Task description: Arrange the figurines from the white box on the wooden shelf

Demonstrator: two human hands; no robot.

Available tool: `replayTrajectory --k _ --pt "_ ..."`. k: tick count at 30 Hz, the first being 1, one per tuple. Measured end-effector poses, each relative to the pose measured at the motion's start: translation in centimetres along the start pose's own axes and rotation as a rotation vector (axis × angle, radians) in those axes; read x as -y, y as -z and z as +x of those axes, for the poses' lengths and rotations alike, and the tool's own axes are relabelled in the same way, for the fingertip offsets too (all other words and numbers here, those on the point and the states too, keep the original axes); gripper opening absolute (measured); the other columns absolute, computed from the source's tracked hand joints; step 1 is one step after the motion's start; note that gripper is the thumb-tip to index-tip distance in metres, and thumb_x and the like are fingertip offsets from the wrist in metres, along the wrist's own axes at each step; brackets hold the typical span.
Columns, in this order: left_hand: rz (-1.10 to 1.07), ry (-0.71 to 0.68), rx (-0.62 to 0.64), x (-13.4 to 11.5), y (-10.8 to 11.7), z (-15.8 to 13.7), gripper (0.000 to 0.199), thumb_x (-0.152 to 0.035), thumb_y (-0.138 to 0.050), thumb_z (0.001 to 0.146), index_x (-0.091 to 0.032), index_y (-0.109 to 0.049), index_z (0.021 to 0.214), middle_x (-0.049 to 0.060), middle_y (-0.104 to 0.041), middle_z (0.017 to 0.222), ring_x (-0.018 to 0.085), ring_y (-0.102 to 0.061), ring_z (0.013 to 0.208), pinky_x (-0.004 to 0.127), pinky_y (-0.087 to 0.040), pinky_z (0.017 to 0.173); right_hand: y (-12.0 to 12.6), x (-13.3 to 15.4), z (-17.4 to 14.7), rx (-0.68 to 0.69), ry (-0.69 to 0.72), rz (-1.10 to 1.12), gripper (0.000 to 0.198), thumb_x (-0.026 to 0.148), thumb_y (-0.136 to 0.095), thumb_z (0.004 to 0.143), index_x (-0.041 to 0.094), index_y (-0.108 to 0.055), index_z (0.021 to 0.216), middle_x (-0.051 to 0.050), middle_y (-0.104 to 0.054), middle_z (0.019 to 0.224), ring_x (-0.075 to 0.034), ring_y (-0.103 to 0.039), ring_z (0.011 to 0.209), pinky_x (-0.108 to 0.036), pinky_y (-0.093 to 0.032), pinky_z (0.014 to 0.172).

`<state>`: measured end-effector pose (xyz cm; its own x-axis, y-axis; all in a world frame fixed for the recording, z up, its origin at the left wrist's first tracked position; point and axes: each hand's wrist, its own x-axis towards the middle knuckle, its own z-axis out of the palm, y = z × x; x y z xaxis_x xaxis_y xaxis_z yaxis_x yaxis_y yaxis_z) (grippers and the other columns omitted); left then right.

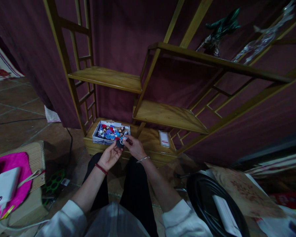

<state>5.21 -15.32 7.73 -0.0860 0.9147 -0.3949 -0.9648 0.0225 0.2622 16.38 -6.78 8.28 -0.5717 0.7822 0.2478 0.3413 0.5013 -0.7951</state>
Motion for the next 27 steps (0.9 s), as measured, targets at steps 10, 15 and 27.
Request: replayTrajectory --k 10,15,27 --pt "0.021 0.01 0.014 0.13 0.28 0.06 0.02 -0.021 -0.044 0.084 -0.009 -0.059 0.083 0.007 -0.06 0.068 0.011 -0.058 0.064 0.017 -0.048 0.051 0.02 0.07 -0.2 0.004 -0.004 0.023 0.03 0.03 -0.056 0.074 0.024 -0.058 0.103 0.001 -0.065 0.084 -0.012 -0.06 0.072 -0.025 -0.048 0.069" --pt "0.019 0.009 -0.009 0.21 0.18 -0.01 0.021 -0.021 -0.043 0.085 -0.008 -0.059 0.085 0.007 -0.06 0.07 0.011 -0.059 0.065 0.017 -0.048 0.052 0.26 0.28 -0.28 0.023 0.015 0.021 0.03 0.028 -0.056 0.074 0.024 -0.059 0.103 0.0 -0.064 0.089 -0.013 -0.059 0.076 -0.025 -0.047 0.071" --pt "0.037 0.036 0.065 0.54 0.84 0.16 0.025 -0.026 -0.042 0.085 -0.007 -0.059 0.088 0.01 -0.061 0.078 0.012 -0.059 0.068 0.017 -0.048 0.051 0.72 0.71 -0.53 0.112 0.06 0.116 0.029 0.027 -0.056 0.074 0.023 -0.059 0.103 0.0 -0.064 0.087 -0.013 -0.059 0.078 -0.025 -0.047 0.073"
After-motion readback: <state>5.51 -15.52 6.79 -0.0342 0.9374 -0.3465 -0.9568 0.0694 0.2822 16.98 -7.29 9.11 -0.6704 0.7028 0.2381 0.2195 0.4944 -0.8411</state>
